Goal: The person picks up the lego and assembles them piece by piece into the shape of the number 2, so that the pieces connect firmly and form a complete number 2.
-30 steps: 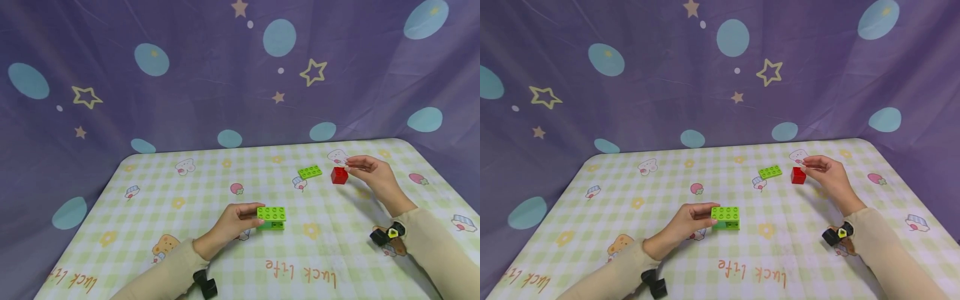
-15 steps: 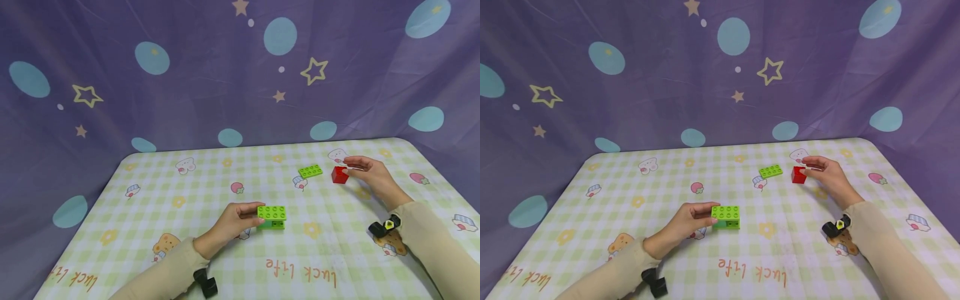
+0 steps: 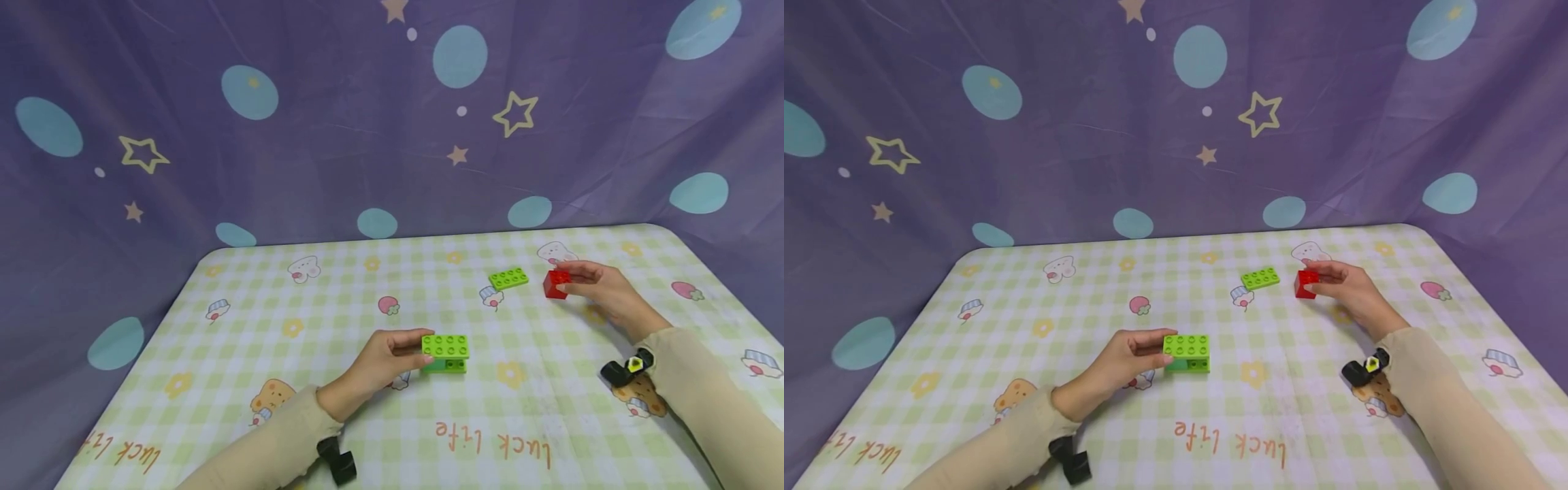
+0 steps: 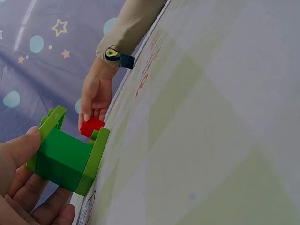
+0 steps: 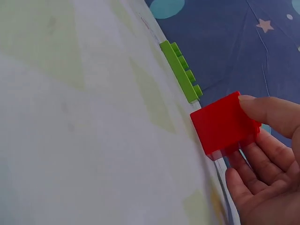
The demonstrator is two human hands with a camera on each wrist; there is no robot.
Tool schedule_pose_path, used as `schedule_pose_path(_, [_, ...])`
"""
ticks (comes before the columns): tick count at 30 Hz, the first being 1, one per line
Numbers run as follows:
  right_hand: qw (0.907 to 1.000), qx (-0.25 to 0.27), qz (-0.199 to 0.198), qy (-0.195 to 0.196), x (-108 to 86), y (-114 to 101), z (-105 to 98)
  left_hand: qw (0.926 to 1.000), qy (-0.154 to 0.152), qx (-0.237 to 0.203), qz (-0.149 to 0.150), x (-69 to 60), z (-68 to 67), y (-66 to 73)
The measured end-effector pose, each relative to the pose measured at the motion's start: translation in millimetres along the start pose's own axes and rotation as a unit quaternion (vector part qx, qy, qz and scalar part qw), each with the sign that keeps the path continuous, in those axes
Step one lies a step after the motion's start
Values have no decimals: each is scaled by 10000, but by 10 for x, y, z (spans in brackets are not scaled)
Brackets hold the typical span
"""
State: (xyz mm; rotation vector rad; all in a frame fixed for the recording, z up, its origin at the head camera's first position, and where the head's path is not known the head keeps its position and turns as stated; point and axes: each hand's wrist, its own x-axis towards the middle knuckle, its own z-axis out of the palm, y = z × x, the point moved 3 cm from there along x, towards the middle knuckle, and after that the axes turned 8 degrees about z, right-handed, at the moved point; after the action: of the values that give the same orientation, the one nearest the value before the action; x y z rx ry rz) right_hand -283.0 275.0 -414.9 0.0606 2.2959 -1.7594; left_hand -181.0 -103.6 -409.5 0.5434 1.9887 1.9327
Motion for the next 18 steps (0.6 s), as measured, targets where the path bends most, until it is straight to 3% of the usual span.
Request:
schedule_pose_path(5, [9994,229,170,-212,0,36,-12,10000,2,-14,-12,2,0,3])
schedule_pose_path(11, [9974,602,30,-402,-4,43,-8,10000,-28,-34,40,3,2,17])
schedule_pose_path(18, [9973,646,-104,-323,-9,50,-4,10000,38,-57,12,-2,2,12])
